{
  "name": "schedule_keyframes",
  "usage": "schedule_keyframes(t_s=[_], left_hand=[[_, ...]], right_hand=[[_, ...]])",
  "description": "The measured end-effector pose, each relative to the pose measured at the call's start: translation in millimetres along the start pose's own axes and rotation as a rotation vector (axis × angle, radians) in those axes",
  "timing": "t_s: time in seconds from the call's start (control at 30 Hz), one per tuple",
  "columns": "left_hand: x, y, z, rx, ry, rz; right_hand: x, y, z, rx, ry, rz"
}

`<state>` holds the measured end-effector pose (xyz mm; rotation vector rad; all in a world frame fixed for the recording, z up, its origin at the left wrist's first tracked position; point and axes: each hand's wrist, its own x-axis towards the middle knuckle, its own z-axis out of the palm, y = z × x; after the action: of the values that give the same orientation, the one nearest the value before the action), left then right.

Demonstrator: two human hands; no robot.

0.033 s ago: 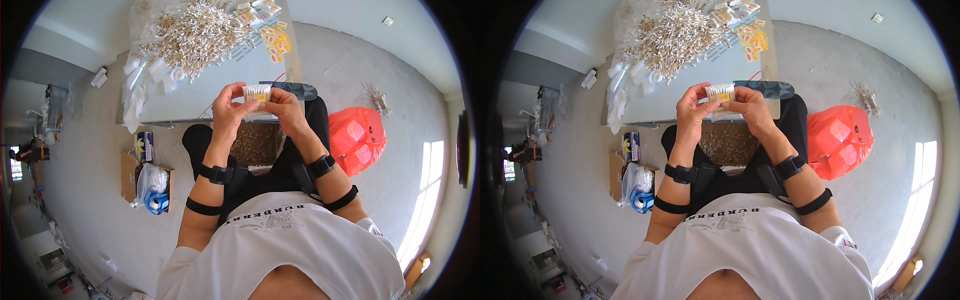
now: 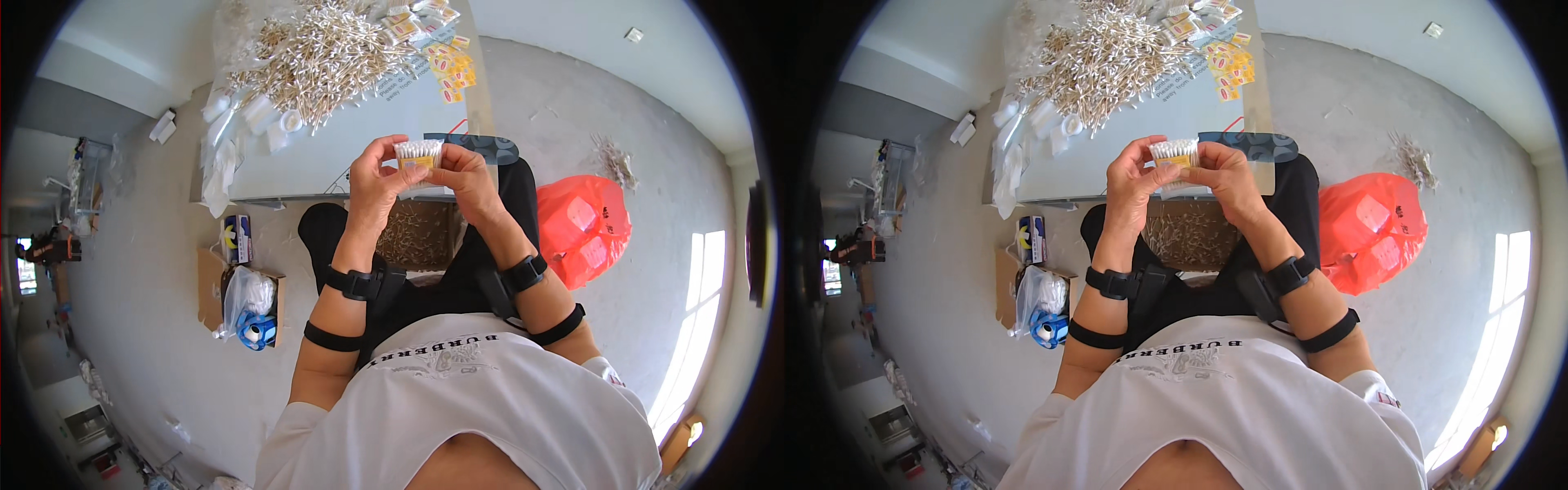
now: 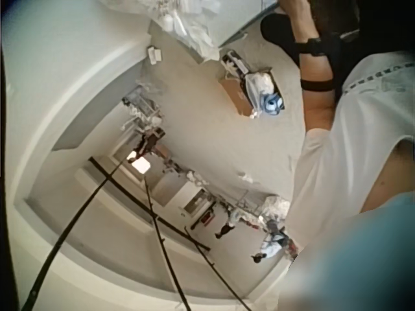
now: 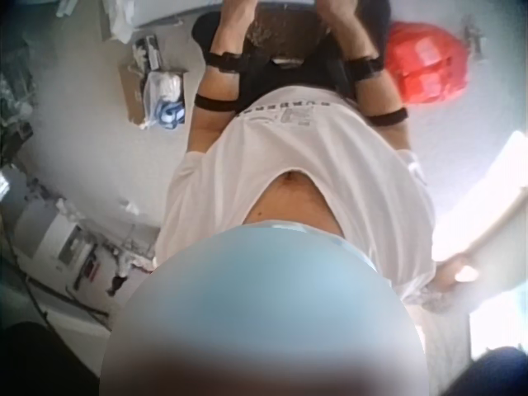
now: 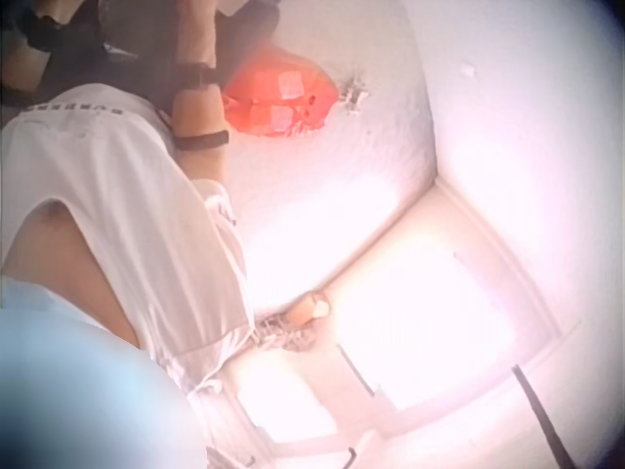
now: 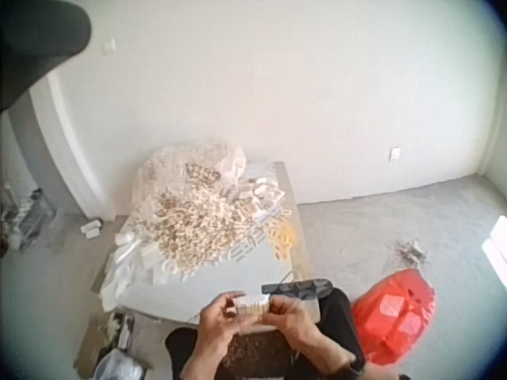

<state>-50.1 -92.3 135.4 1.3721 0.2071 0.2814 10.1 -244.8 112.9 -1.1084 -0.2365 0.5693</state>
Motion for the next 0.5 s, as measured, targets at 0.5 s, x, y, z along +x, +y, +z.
schedule_keyframes(t_s=[0.5], left_hand=[[-9, 4, 12, 0.141, 0.011, 0.366]], right_hand=[[-15, -5, 18, -0.183, 0.0, -0.206]])
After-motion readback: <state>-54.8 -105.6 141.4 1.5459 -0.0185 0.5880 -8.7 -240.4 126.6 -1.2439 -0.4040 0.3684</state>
